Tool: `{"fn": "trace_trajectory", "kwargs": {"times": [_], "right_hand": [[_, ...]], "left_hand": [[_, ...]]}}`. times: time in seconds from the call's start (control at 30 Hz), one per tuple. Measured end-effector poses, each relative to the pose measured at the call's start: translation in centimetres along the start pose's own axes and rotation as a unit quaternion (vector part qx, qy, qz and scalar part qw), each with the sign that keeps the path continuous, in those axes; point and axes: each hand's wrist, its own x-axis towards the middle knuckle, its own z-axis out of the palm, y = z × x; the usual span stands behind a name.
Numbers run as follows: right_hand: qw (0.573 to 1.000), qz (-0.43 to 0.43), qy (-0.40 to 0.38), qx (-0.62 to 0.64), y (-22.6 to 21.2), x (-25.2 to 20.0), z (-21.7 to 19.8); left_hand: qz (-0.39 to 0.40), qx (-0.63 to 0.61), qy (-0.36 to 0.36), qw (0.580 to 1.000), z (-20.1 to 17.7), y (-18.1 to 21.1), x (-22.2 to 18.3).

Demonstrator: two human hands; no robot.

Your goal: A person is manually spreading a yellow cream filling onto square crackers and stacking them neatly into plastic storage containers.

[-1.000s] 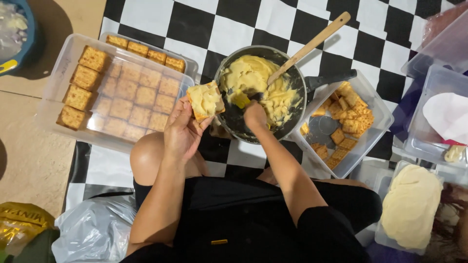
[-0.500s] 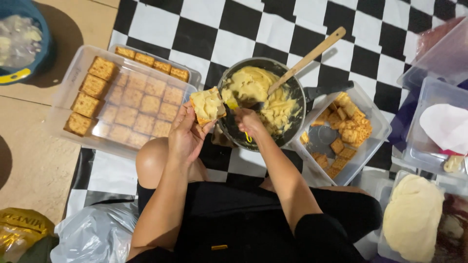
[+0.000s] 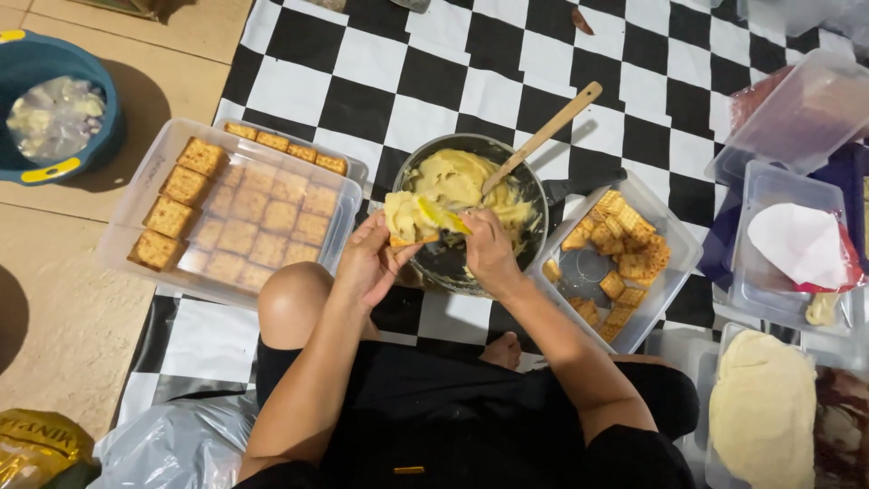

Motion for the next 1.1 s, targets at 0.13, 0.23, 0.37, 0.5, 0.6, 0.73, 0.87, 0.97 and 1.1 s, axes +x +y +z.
{"fn": "trace_trajectory", "kwargs": {"times": [0.13,0.23,0.37,0.5,0.6,0.73,0.87,0.97,1.1], "right_hand": [[0.992,-0.107,0.012,-0.067,0.5,0.2,-0.5],[0.985,-0.143,0.003,-0.098,1.4,-0.3,-1.3],[0.975,-0.164,-0.024,-0.146,2.6,-1.4,-2.0],[0.968,-0.167,-0.037,-0.183,3.5,-2.8,-2.2],[0.966,-0.143,-0.048,-0.211,3.0,-3.0,-2.1],[0.942,-0.073,-0.108,-0.309,7.9,-9.2,1.9],[0.937,0.095,-0.220,-0.255,11.5,-16.3,7.9],[0.938,0.195,-0.240,-0.157,9.2,-15.2,6.5],[0.934,0.284,-0.142,-0.166,13.6,-12.8,2.2]], "left_hand": [[-0.009,0.005,-0.008,1.000,1.3,0.4,-0.9],[-0.016,0.007,-0.014,1.000,1.0,0.2,-0.8],[-0.019,0.026,0.008,0.999,0.0,-0.6,-0.4],[-0.013,0.041,0.024,0.999,-0.6,-1.0,-0.2],[0.000,0.065,0.040,0.997,-1.4,-1.2,0.7],[0.027,0.074,0.065,0.995,-0.3,-0.1,0.9],[0.039,0.132,0.083,0.987,0.9,0.4,0.7],[0.025,0.172,0.090,0.981,-0.2,-0.1,1.2],[0.038,0.173,0.108,0.978,2.0,0.9,0.3]]}}
